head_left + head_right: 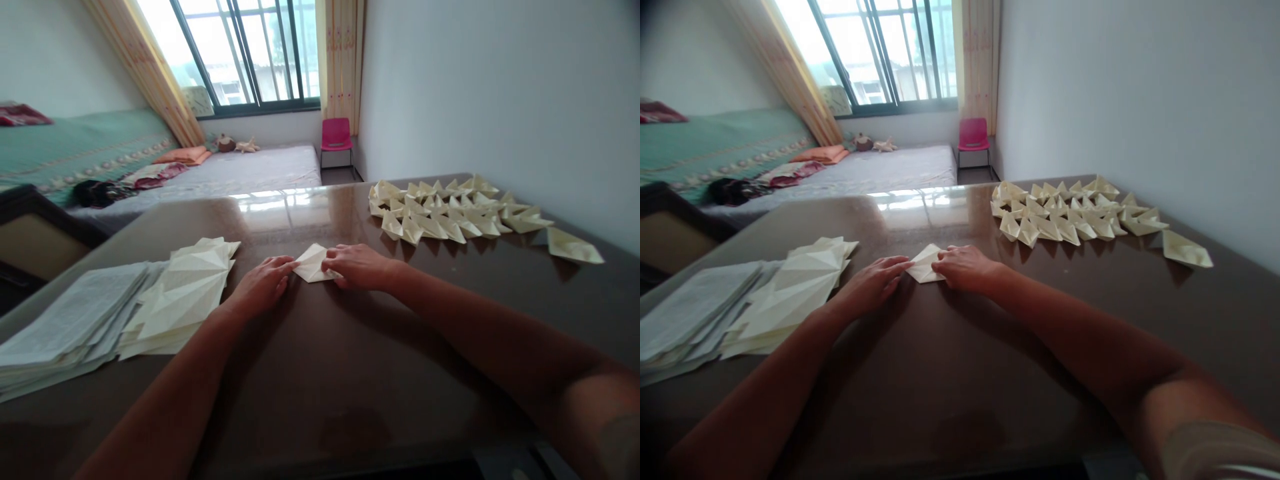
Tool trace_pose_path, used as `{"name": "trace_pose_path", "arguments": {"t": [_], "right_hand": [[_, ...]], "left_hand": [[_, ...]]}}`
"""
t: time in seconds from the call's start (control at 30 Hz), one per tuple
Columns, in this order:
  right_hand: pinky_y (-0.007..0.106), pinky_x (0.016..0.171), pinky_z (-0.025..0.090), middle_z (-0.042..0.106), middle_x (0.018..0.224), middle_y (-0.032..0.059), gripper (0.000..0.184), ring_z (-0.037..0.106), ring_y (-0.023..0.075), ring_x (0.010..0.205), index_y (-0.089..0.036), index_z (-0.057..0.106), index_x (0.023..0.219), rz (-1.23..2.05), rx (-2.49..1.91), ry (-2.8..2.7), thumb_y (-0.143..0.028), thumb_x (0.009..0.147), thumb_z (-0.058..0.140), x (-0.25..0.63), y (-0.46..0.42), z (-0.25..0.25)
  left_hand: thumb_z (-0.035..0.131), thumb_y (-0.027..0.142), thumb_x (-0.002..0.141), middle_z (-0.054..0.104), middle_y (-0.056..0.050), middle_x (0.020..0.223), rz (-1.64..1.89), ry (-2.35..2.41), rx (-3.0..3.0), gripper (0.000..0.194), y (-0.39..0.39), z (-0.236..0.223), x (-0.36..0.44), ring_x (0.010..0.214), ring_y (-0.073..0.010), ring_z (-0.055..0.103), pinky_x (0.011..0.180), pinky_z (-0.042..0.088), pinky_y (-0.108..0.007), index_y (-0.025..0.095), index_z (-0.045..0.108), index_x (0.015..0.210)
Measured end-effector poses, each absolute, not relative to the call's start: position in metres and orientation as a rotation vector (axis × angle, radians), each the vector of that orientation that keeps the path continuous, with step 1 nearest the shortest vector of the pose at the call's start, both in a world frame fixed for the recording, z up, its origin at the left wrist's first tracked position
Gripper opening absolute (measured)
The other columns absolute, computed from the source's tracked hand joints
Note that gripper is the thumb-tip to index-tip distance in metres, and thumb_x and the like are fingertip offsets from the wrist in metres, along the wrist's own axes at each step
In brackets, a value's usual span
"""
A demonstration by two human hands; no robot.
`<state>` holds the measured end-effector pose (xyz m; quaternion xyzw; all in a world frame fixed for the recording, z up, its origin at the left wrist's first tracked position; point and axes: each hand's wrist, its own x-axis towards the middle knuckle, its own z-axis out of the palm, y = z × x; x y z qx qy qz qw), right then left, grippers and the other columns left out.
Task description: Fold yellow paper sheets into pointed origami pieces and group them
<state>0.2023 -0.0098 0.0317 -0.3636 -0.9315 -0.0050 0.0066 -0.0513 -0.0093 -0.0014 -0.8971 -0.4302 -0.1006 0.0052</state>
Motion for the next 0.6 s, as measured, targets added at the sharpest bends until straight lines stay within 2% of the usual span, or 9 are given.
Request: {"name": "trace_pose_path", "arguments": {"t": [0.17,0.3,0.37,0.43,0.5,0.53,0.6], "right_hand": [[0.026,0.068,0.039,0.067,0.099,0.0095,0.018,0.058,0.0206,0.092,-0.019,0.064,0.101,-0.191,-1.106,-2.933,-0.017,0.091,0.049,0.201,-0.004,0.027],[0.026,0.073,0.039,0.067,0.101,0.0086,0.017,0.057,0.0197,0.094,-0.019,0.065,0.101,-0.184,-1.018,-2.898,-0.019,0.092,0.051,0.21,0.009,0.019],[0.027,0.075,0.04,0.068,0.099,0.008,0.016,0.057,0.0195,0.092,-0.019,0.066,0.099,-0.14,-0.977,-2.847,-0.019,0.091,0.052,0.215,0.016,0.014],[0.028,0.077,0.041,0.068,0.096,0.0072,0.017,0.058,0.019,0.089,-0.018,0.067,0.096,-0.057,-0.915,-2.79,-0.016,0.09,0.052,0.218,0.022,0.008],[0.028,0.08,0.043,0.069,0.095,0.0063,0.021,0.059,0.0181,0.087,-0.018,0.068,0.096,0.062,-0.825,-2.741,-0.01,0.088,0.05,0.219,0.027,0.003],[0.028,0.081,0.043,0.069,0.095,0.0058,0.023,0.06,0.0176,0.088,-0.018,0.068,0.096,0.127,-0.776,-2.724,-0.008,0.086,0.05,0.22,0.028,0.001],[0.028,0.081,0.044,0.069,0.095,0.0053,0.026,0.06,0.0167,0.088,-0.019,0.069,0.095,0.234,-0.708,-2.699,-0.006,0.085,0.048,0.22,0.029,0.0]], "left_hand": [[0.041,0.018,0.087,0.045,-0.007,0.141,-0.362,-1.333,-2.859,0.051,-0.009,-0.004,-0.044,0.125,-0.0231,0.047,0.106,0.04,-0.041,0.023,0.044,0.138],[0.049,0.024,0.084,0.044,-0.008,0.142,-0.491,-1.394,-2.92,0.053,-0.01,-0.002,-0.041,0.125,-0.0255,0.047,0.106,0.04,-0.043,0.024,0.045,0.137],[0.054,0.027,0.082,0.043,-0.009,0.142,-0.572,-1.44,-3.028,0.055,-0.012,0.002,-0.039,0.115,-0.024,0.056,0.098,0.048,-0.039,0.025,0.046,0.136],[0.057,0.029,0.081,0.041,-0.01,0.143,-0.636,-1.479,-3.211,0.058,-0.016,0.009,-0.037,0.097,-0.0188,0.064,0.082,0.055,-0.032,0.024,0.044,0.137],[0.058,0.029,0.081,0.044,-0.011,0.139,-0.643,-1.462,-3.364,0.058,-0.021,0.018,-0.036,0.089,-0.0156,0.065,0.072,0.057,-0.027,0.023,0.043,0.137],[0.059,0.03,0.081,0.049,-0.01,0.134,-0.617,-1.429,-3.379,0.056,-0.023,0.022,-0.036,0.091,-0.0162,0.064,0.073,0.056,-0.027,0.023,0.046,0.135],[0.06,0.032,0.082,0.053,-0.008,0.13,-0.547,-1.342,-3.268,0.051,-0.026,0.028,-0.038,0.104,-0.0202,0.06,0.085,0.054,-0.031,0.024,0.051,0.131]]}}
